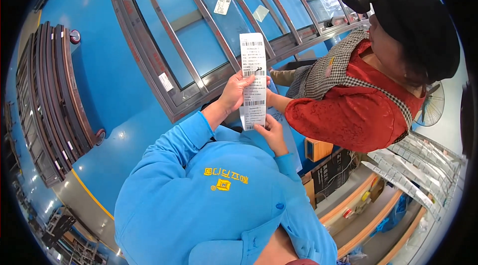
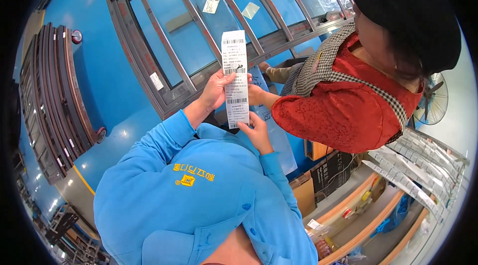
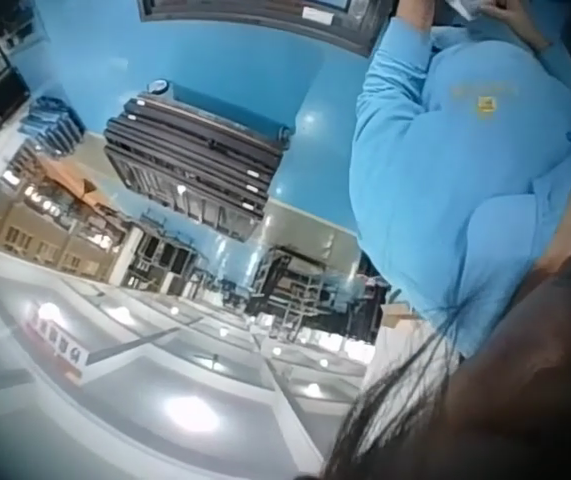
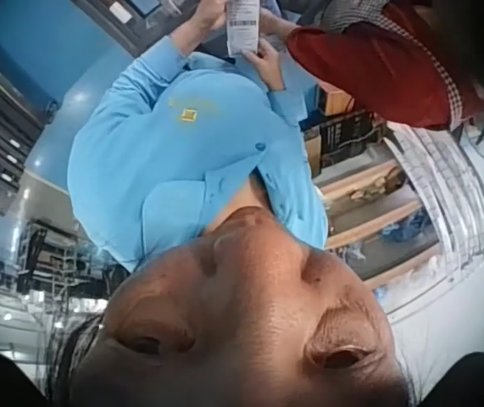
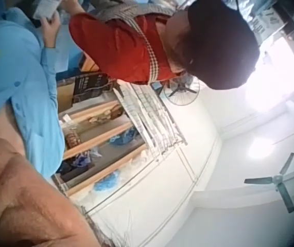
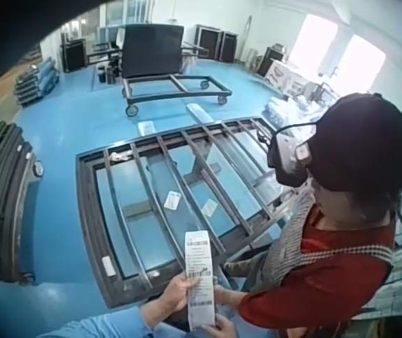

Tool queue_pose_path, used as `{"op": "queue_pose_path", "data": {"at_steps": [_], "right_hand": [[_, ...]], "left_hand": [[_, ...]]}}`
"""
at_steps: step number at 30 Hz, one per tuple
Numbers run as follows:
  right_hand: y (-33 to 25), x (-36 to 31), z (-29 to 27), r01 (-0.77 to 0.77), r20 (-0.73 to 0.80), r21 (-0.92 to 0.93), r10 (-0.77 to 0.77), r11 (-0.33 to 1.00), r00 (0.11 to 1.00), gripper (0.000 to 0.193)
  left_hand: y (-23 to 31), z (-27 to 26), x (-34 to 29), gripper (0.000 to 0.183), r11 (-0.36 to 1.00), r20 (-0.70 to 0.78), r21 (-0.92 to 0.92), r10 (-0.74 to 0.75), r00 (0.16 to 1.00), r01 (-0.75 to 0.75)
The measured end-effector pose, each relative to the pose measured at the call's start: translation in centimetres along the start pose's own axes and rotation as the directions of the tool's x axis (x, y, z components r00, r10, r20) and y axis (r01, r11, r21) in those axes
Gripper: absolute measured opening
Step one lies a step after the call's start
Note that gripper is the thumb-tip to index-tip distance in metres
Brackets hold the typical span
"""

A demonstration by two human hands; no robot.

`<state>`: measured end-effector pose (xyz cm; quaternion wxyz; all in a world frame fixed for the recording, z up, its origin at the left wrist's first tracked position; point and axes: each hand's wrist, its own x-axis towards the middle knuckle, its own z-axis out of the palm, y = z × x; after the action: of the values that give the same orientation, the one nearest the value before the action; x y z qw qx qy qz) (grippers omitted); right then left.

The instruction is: Applying identification labels to metal frames on a production floor.

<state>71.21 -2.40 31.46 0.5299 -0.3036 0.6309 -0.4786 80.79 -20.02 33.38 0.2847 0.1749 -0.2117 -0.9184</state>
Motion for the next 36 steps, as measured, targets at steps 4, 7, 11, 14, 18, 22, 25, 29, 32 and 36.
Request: {"op": "queue_pose_path", "data": {"at_steps": [4,7,11,14,18,22,25,29,32,36], "right_hand": [[1.1,-2.0,0.1,-0.016,-0.037,0.02,0.017,1.0,0.999,0.036],[1.5,-3.2,0.1,-0.064,-0.114,0.058,0.07,0.996,0.991,0.028],[2.3,-3.9,-0.3,-0.112,-0.193,0.14,0.138,0.984,0.971,0.026],[2.3,-4.3,-0.5,-0.122,-0.233,0.148,0.154,0.981,0.96,0.024],[2.0,-4.4,-0.5,-0.102,-0.279,0.099,0.126,0.99,0.952,0.02],[1.5,-4.4,-0.5,-0.137,-0.316,0.038,0.142,0.99,0.938,0.022],[1.2,-4.3,-0.5,-0.149,-0.313,0.011,0.145,0.989,0.939,0.022],[0.6,-4.1,-0.5,-0.161,-0.308,-0.027,0.145,0.987,0.94,0.022],[0.0,-3.9,-0.6,-0.159,-0.306,-0.056,0.135,0.986,0.943,0.02],[-0.7,-3.7,-0.6,-0.182,-0.3,-0.082,0.15,0.98,0.942,0.022]], "left_hand": [[-0.4,-0.4,-0.5,0.032,1.0,-0.017,0.004,0.001,1.0,-0.001],[-1.0,-1.0,-0.9,0.031,1.0,-0.058,-0.006,0.004,0.998,-0.005],[-1.6,-1.9,-1.2,0.033,1.0,-0.082,-0.016,-0.008,0.997,0.007],[-2.1,-2.5,-1.2,0.034,0.999,-0.107,-0.035,-0.017,0.994,0.013],[-2.6,-2.8,-1.0,0.033,0.997,-0.155,-0.068,-0.035,0.987,0.025],[-2.4,-2.2,-0.8,0.03,0.997,-0.201,-0.071,-0.041,0.979,0.027],[-2.1,-2.3,-0.8,0.03,0.996,-0.21,-0.083,-0.04,0.977,0.023],[-1.9,-2.5,-0.7,0.03,0.995,-0.226,-0.098,-0.04,0.973,0.018],[-1.7,-2.5,-0.5,0.03,0.994,-0.242,-0.108,-0.049,0.969,0.023],[-1.5,-2.8,-0.4,0.03,0.993,-0.23,-0.114,-0.042,0.972,0.016]]}}
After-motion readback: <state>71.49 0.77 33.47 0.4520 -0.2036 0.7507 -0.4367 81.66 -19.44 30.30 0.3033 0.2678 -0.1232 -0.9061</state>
